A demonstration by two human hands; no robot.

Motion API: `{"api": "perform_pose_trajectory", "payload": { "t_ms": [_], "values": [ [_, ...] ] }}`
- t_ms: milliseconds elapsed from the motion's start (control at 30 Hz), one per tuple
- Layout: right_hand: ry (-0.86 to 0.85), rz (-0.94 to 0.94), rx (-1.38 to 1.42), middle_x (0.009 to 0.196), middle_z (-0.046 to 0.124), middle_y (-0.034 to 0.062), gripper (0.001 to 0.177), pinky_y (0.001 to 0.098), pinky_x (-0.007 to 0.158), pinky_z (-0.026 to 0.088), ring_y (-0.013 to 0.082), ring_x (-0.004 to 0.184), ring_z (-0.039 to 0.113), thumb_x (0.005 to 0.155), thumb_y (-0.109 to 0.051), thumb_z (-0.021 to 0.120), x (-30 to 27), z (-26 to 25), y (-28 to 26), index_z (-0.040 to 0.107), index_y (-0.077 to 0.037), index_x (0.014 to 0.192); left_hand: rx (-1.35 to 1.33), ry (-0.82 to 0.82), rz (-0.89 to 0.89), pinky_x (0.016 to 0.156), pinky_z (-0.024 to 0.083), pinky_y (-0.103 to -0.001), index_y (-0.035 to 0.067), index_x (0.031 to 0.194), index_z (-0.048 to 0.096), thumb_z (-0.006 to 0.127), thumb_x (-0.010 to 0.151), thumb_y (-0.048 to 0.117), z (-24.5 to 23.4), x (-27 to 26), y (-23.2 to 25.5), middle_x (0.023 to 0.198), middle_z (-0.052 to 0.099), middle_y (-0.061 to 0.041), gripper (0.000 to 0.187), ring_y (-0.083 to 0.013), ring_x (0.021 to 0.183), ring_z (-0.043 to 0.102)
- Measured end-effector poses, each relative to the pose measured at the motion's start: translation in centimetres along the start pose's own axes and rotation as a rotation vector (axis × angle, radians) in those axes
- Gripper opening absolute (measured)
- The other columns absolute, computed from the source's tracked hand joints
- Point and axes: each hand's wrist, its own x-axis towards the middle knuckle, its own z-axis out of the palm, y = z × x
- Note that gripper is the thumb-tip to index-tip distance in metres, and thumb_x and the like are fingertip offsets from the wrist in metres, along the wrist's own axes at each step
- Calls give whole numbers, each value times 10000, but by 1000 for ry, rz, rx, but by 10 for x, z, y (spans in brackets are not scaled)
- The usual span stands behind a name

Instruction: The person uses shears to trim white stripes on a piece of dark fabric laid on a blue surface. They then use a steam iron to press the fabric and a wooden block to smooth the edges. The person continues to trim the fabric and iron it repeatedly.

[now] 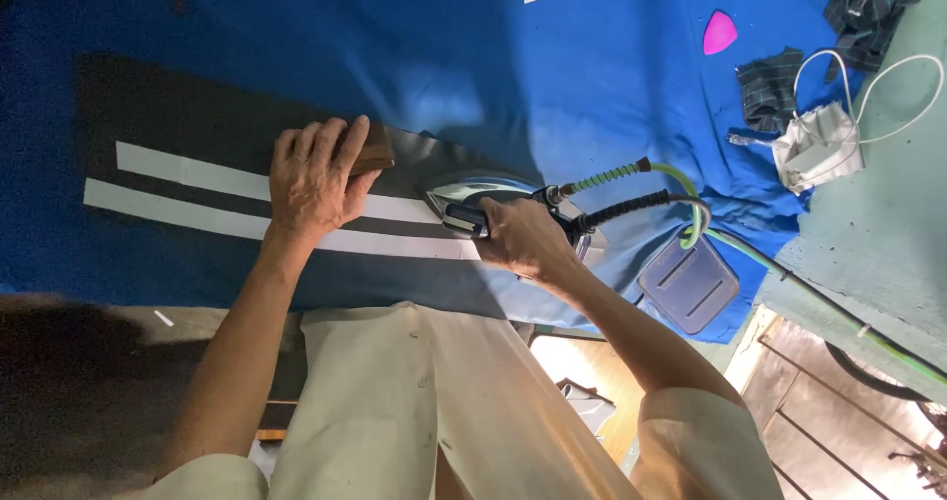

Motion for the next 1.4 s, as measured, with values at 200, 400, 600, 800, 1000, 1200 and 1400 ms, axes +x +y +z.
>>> {"api": "perform_pose_trajectory", "payload": {
  "t_ms": [200,400,600,800,1000,1200,1400],
  "values": [
    [-19,20,24,693,706,210,267,566,644,605,472,705,725,753,-305,719,1,-1,0,689,-96,917,-1,-22,1,918,520,-407,212,1432,647,765,831,506,3,-1,-1,1154,649,-84,680,-241,1043,646],
    [-30,-6,26,715,717,219,291,570,664,607,474,716,729,763,-308,729,1,2,4,690,-92,953,-4,-9,-5,910,524,-409,214,1430,652,769,831,497,0,2,0,1143,656,-84,673,-242,1034,654],
    [-33,-4,44,710,721,205,273,558,659,610,469,715,732,762,-293,728,2,-3,1,694,-99,951,8,-11,-1,910,514,-405,210,1444,637,746,845,501,2,0,-1,1142,644,-84,675,-245,1043,643],
    [-37,6,39,689,712,203,254,563,661,608,468,703,730,749,-275,708,2,-4,-1,689,-108,940,16,-10,-7,919,522,-403,218,1440,640,745,855,514,2,0,0,1138,655,-85,664,-241,1047,651],
    [-10,-3,49,676,710,206,216,558,640,606,475,678,726,747,-231,697,0,-4,-2,691,-89,909,20,-9,-13,926,514,-413,220,1453,637,753,843,510,4,-1,1,1147,654,-80,685,-243,1052,651],
    [18,-26,61,656,690,209,208,563,617,599,482,658,716,741,-227,711,1,1,3,673,-86,889,21,-1,-12,925,518,-411,220,1441,653,732,860,518,5,-2,0,1146,660,-84,658,-243,1045,655],
    [11,17,24,673,702,176,238,541,640,607,450,669,725,739,-286,708,2,8,9,678,-121,908,5,3,6,909,522,-414,193,1421,668,719,887,530,0,4,1,1138,660,-90,634,-249,1032,660]
  ]
}}
